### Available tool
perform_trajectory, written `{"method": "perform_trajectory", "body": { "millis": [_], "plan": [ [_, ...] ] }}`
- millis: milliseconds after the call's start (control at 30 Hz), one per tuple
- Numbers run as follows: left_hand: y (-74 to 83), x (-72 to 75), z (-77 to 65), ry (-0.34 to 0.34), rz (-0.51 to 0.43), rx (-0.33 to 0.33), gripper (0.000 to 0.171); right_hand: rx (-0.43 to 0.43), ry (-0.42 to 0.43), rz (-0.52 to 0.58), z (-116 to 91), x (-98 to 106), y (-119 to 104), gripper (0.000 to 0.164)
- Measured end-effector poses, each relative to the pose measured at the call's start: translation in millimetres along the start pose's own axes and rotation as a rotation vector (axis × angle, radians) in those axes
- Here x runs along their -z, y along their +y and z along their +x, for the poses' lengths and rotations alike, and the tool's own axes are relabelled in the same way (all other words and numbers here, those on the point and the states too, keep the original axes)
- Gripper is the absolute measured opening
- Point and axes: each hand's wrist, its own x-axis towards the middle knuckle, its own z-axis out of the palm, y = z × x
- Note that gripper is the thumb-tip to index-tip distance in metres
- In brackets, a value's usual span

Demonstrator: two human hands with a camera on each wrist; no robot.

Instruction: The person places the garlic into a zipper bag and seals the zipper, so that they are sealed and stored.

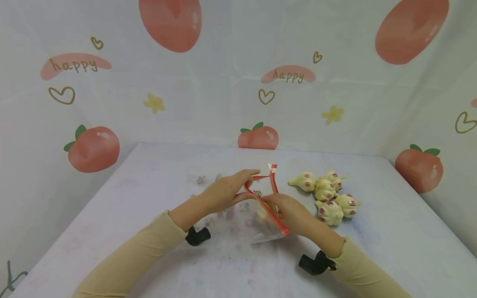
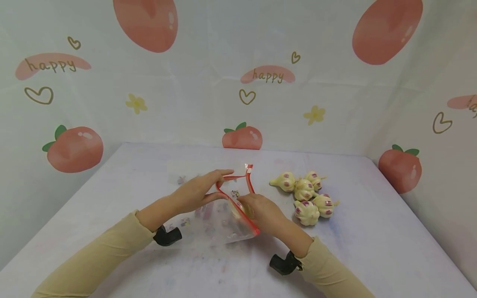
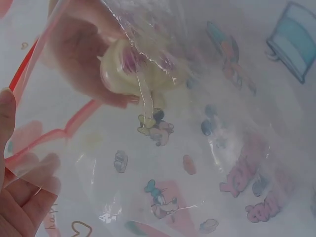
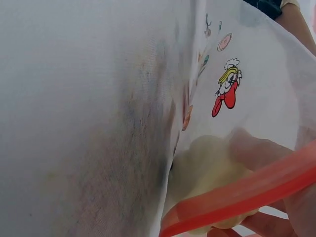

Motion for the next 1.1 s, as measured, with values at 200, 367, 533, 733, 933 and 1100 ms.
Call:
{"method": "perform_trajectory", "body": {
  "millis": [200, 367, 533, 733, 933, 1100],
  "plan": [
    [-0.3, -1.3, -0.3, -0.010, -0.004, -0.008, 0.058, -0.008, -0.001, 0.035, 0.2, 0.8, -0.6, 0.045],
    [-0.7, -2.2, 0.1, -0.024, -0.006, -0.002, 0.057, -0.011, -0.006, 0.097, 1.0, 0.5, -0.4, 0.047],
    [-1.7, -2.1, 0.7, -0.028, -0.016, 0.008, 0.056, -0.024, -0.032, 0.195, 1.7, 0.7, 0.7, 0.052],
    [-2.4, -0.2, 0.8, -0.026, -0.031, 0.011, 0.058, 0.016, -0.005, 0.210, 1.3, 4.1, 1.9, 0.050],
    [-3.3, 1.5, 0.5, -0.023, -0.024, 0.022, 0.059, 0.035, 0.066, 0.197, -2.6, 10.8, 2.6, 0.046],
    [-3.2, 3.6, 0.1, -0.016, -0.018, 0.031, 0.061, 0.035, 0.162, 0.160, -6.1, 16.9, 6.9, 0.041]
  ]
}}
